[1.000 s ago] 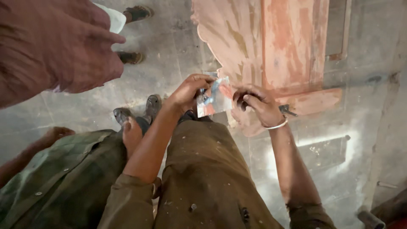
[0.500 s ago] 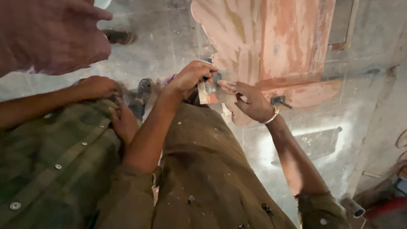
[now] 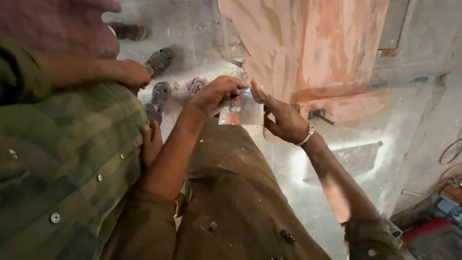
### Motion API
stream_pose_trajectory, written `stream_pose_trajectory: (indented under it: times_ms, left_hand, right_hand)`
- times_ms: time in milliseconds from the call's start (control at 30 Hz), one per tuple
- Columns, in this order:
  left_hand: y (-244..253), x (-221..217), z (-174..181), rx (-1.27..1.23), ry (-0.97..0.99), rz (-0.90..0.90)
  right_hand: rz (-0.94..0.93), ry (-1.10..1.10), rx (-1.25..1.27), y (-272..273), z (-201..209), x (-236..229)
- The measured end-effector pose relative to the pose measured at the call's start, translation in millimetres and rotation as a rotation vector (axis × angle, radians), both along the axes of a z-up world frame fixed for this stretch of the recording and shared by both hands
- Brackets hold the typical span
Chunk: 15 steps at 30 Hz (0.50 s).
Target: The person applies a reddish-brown putty to a small rectangular card using a scraper tool, smoothing the surface. They then apply the putty to a larger wooden board, spreading it across the surface and into the edges. The person works in a workshop environment with other wooden items visible.
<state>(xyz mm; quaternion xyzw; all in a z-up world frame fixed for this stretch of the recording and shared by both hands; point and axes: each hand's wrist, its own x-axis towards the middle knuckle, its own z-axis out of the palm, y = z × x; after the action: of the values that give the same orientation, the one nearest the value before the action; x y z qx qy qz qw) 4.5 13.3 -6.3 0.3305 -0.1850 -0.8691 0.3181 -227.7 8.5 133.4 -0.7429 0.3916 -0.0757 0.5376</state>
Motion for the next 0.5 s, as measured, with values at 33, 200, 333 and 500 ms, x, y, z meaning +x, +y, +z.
stream_pose_trajectory:
  times_ms: [33,200,333,500]
  left_hand:
    - [0,6,-2,-0.063,0.022,0.029]
    - [1,14,-13,0.088,0.119,0.135]
    - [-7,9,-5,0.116,0.04,0.024]
    - [-14,3,-4,0.051,0.163,0.101]
  right_hand:
    - [0.017,0.064,-0.088,1,3,-1]
    - [0.223,0.446,-0.36,-5,14,-17]
    - [0.018,0.194,-0.262,-8,10,-16]
    - [-0.185,-0.04,-0.011,5,-7,5]
